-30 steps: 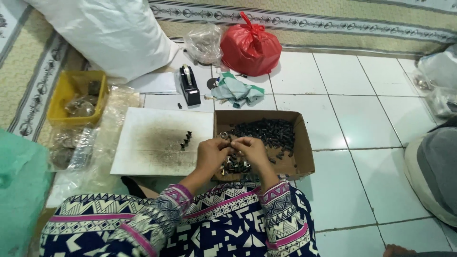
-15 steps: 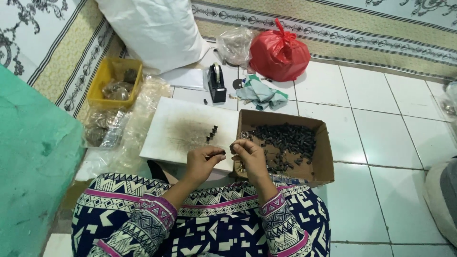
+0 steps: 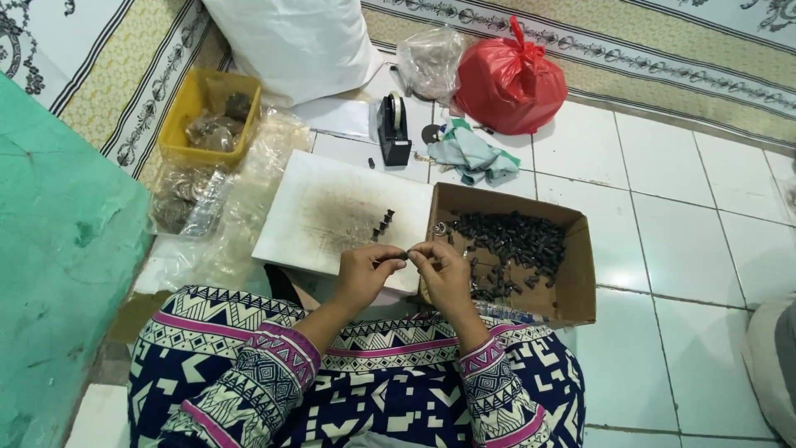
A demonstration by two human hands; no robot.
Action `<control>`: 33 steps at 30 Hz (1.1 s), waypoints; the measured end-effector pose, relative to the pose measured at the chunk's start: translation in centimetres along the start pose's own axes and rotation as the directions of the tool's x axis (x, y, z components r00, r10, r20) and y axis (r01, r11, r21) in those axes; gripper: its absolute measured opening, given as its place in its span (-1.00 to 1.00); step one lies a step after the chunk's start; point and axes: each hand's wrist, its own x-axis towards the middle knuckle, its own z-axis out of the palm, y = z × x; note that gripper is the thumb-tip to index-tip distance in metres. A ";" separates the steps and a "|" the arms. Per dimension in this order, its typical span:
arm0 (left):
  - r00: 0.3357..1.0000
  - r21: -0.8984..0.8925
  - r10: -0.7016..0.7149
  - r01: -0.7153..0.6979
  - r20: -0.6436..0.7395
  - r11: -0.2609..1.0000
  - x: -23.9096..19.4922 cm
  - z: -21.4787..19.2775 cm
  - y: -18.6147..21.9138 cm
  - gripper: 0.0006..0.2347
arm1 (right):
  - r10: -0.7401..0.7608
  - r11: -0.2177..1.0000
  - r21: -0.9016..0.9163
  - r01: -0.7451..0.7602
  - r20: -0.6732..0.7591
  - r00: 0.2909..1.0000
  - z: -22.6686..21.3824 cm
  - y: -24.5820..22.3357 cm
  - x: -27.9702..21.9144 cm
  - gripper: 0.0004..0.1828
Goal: The person is selecting small black metal parts from a cardboard box and arranging them onto a white template board on the floor.
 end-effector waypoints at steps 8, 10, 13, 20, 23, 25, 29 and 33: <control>0.996 0.089 0.001 -0.009 0.086 0.996 -0.3 0.3 -1.5 -0.88 | 0.047 0.990 -0.137 -0.026 0.158 0.986 -0.9 -0.8 -0.1 -0.92; 0.994 0.097 -0.018 0.007 0.109 0.995 -0.2 0.3 -2.0 -0.89 | 0.064 0.989 -0.140 -0.038 0.185 0.981 -1.2 -0.7 0.0 -0.92; 0.989 0.100 0.045 -0.060 0.143 0.993 0.0 0.3 -2.6 -0.88 | 0.241 0.971 -0.057 -0.234 0.225 0.944 -1.4 0.0 0.1 -0.88; 0.985 0.052 0.036 -0.046 0.171 0.998 -0.3 0.3 -2.4 -0.88 | 0.463 0.788 0.304 -0.535 0.280 0.841 -1.4 2.0 0.2 -0.72; 0.983 0.030 0.003 -0.008 0.184 1.000 -0.4 0.2 -2.4 -0.88 | 0.487 0.757 0.324 -0.568 0.300 0.820 -1.3 2.6 0.3 -0.73; 0.983 0.026 -0.015 0.010 0.184 1.000 -0.5 0.4 -2.6 -0.88 | 0.496 0.751 0.316 -0.580 0.310 0.811 -1.4 2.9 0.3 -0.73; 0.981 0.005 -0.055 0.055 0.184 0.998 -0.6 0.8 -2.8 -0.88 | 0.506 0.738 0.315 -0.597 0.327 0.798 -1.6 2.4 0.5 -0.78; 0.981 0.004 -0.072 0.072 0.178 0.997 -0.7 0.6 -2.5 -0.87 | 0.494 0.745 0.312 -0.589 0.334 0.803 -1.4 2.4 0.5 -0.81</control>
